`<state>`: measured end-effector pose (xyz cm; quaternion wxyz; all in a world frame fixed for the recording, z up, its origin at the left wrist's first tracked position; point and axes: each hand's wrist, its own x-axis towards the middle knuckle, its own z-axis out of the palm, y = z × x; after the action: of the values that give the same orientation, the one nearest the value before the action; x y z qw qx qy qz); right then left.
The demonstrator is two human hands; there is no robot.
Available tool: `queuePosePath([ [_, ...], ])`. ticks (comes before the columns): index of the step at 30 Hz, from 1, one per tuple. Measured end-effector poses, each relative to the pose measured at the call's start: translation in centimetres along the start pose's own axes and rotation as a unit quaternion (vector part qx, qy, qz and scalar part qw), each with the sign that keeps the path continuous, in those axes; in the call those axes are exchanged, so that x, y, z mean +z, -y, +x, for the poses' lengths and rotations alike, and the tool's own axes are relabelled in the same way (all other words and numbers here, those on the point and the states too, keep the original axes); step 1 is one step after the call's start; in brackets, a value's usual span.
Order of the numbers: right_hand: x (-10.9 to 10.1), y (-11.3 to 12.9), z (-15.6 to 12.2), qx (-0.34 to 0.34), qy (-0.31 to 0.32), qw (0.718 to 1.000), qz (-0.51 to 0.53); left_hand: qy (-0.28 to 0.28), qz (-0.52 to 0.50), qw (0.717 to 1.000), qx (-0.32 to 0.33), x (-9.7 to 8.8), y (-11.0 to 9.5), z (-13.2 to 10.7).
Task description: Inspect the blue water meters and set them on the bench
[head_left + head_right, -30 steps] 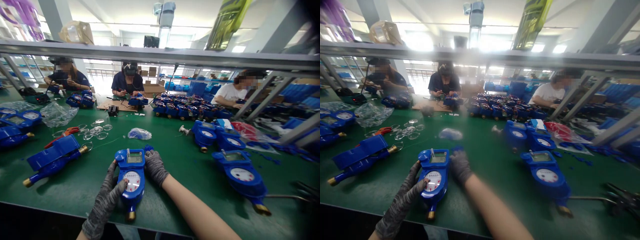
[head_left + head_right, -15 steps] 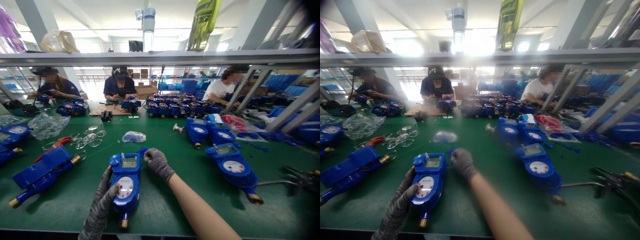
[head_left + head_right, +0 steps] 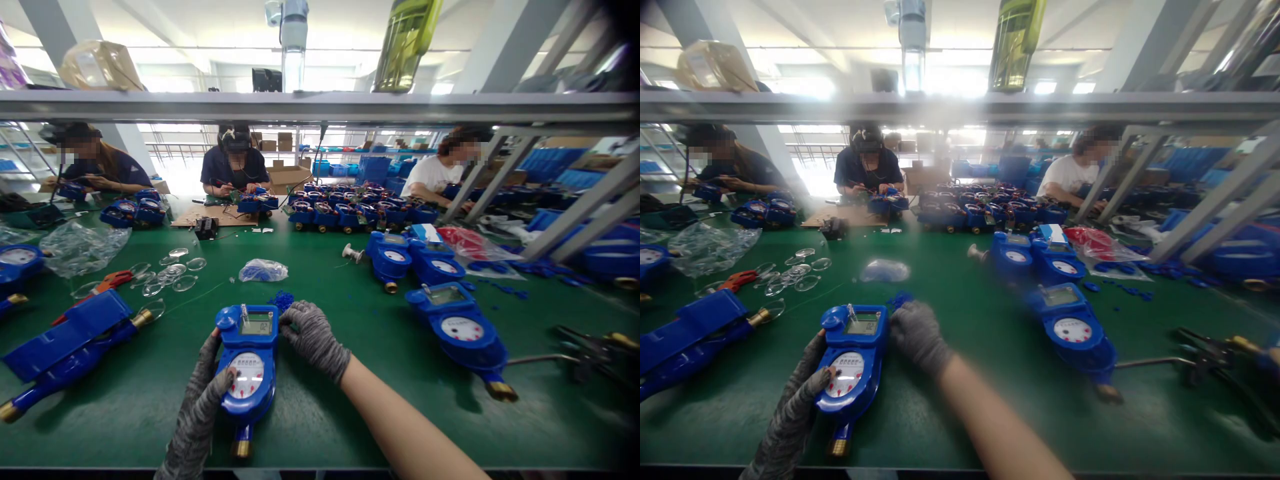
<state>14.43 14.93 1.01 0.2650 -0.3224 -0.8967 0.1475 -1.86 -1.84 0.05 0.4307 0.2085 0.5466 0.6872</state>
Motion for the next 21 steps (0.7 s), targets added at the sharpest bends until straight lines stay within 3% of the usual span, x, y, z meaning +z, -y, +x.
queuePosePath([
  [6, 0.6, 0.1, -1.7, -0.077, -0.015, 0.992, -0.095, -0.004, 0.004, 1.000, 0.011, 0.1, 0.0, -0.1],
  [10, 1.7, 0.0, -2.4, -0.076, -0.017, 0.990, -0.118, -0.019, 0.011, 1.000, 0.002, 0.2, 0.2, 0.2],
  [14, 1.6, 0.0, -3.0, -0.060, 0.031, 0.985, -0.156, 0.002, 0.020, 1.000, 0.003, 1.0, 0.2, 0.1],
  [17, 0.6, -1.3, -3.1, -0.011, 0.060, 0.994, -0.095, 0.049, 0.010, 0.999, -0.005, 1.2, 0.0, 0.2],
  [21, -0.2, -4.7, -2.3, 0.150, 0.022, 0.988, -0.008, 0.057, 0.026, 0.997, -0.048, 0.3, -0.8, 0.7],
])
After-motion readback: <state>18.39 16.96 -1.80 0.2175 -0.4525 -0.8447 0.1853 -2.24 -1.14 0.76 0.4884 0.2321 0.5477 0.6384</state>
